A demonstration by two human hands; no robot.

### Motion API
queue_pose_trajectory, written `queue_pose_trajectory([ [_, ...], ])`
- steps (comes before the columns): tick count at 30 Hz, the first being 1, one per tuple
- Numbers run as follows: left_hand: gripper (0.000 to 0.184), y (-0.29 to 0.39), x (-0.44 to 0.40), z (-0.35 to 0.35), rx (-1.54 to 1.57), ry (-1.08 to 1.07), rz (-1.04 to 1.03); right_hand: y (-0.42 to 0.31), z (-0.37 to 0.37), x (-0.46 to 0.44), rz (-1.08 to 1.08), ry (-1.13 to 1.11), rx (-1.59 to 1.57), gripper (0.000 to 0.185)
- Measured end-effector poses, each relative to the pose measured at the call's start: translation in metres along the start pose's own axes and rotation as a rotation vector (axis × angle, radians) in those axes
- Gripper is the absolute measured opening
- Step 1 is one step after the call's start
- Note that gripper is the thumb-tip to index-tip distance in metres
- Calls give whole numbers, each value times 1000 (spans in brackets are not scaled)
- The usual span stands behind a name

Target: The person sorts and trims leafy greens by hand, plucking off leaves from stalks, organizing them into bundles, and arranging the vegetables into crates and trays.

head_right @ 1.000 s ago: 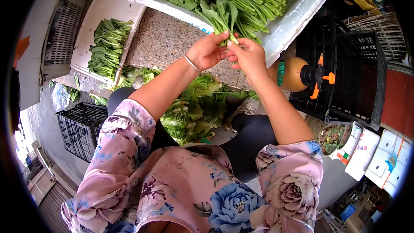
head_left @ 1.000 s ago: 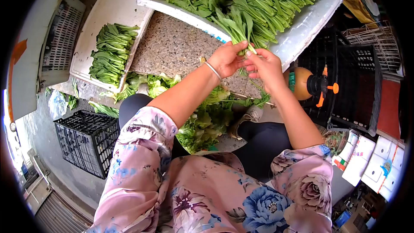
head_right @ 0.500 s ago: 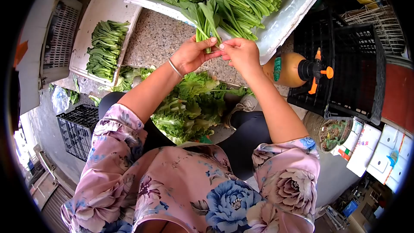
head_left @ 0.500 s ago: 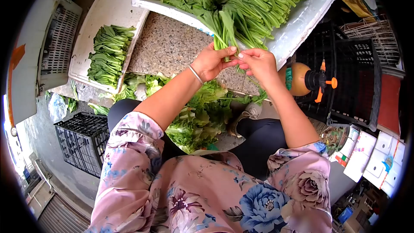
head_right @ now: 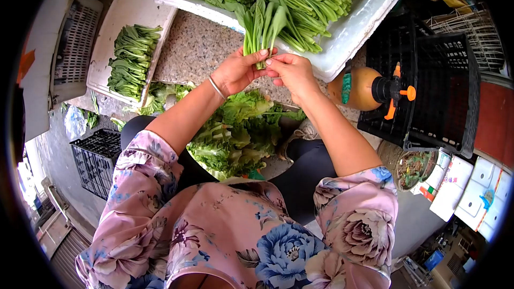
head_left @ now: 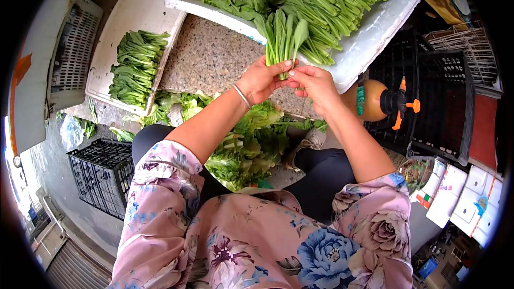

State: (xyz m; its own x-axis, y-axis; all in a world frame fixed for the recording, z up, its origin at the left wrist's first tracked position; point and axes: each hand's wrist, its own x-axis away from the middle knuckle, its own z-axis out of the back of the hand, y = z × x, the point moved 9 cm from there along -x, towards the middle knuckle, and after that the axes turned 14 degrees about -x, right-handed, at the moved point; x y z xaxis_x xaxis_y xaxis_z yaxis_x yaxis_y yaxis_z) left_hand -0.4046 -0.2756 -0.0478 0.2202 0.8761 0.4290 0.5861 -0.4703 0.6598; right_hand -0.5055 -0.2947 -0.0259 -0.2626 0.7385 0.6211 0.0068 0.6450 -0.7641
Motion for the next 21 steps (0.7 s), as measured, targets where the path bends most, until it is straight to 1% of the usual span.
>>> queue_pose_trajectory([
  [1,17,0,0,4,-19,50,-6,1,0,0,0,6,8,15],
  [2,17,0,-1,5,-20,49,-3,1,0,0,-2,8,6,15],
  [4,16,1,-4,11,-29,88,-17,-10,8,3,119,110,-31,14],
  [5,16,1,-5,12,-29,89,-17,-10,11,-1,118,110,-31,14],
  [7,17,2,-3,17,-58,142,-7,-25,37,-6,273,247,-85,18],
  [8,17,3,-2,16,-55,144,-9,-27,37,-6,210,142,89,23],
  [9,19,3,0,16,-94,153,4,-39,34,2,211,140,91,23],
  [10,21,3,2,16,-133,161,18,-25,12,10,-109,-96,557,30],
  [11,21,4,4,16,-133,160,16,-4,7,29,-440,-336,1011,36],
  [12,22,3,7,18,-209,176,25,-12,6,30,-405,-304,1064,36],
  [13,24,1,10,19,-284,190,36,-5,8,22,-409,-298,1061,36],
  [14,26,0,12,19,-323,199,32,-32,1,-5,15,-177,782,31],
  [15,26,-1,15,17,-327,190,34,-68,4,-13,429,-49,483,26],
  [17,29,1,19,14,-460,200,-1,-84,-9,-23,577,-8,374,22],
  [18,29,-3,19,16,-468,193,-15,-78,-12,-31,525,26,377,23],
  [19,29,-5,20,15,-473,186,-10,-74,-8,-41,525,34,372,23],
  [21,29,-3,22,12,-524,163,-59,-66,-7,-53,511,69,492,27],
])
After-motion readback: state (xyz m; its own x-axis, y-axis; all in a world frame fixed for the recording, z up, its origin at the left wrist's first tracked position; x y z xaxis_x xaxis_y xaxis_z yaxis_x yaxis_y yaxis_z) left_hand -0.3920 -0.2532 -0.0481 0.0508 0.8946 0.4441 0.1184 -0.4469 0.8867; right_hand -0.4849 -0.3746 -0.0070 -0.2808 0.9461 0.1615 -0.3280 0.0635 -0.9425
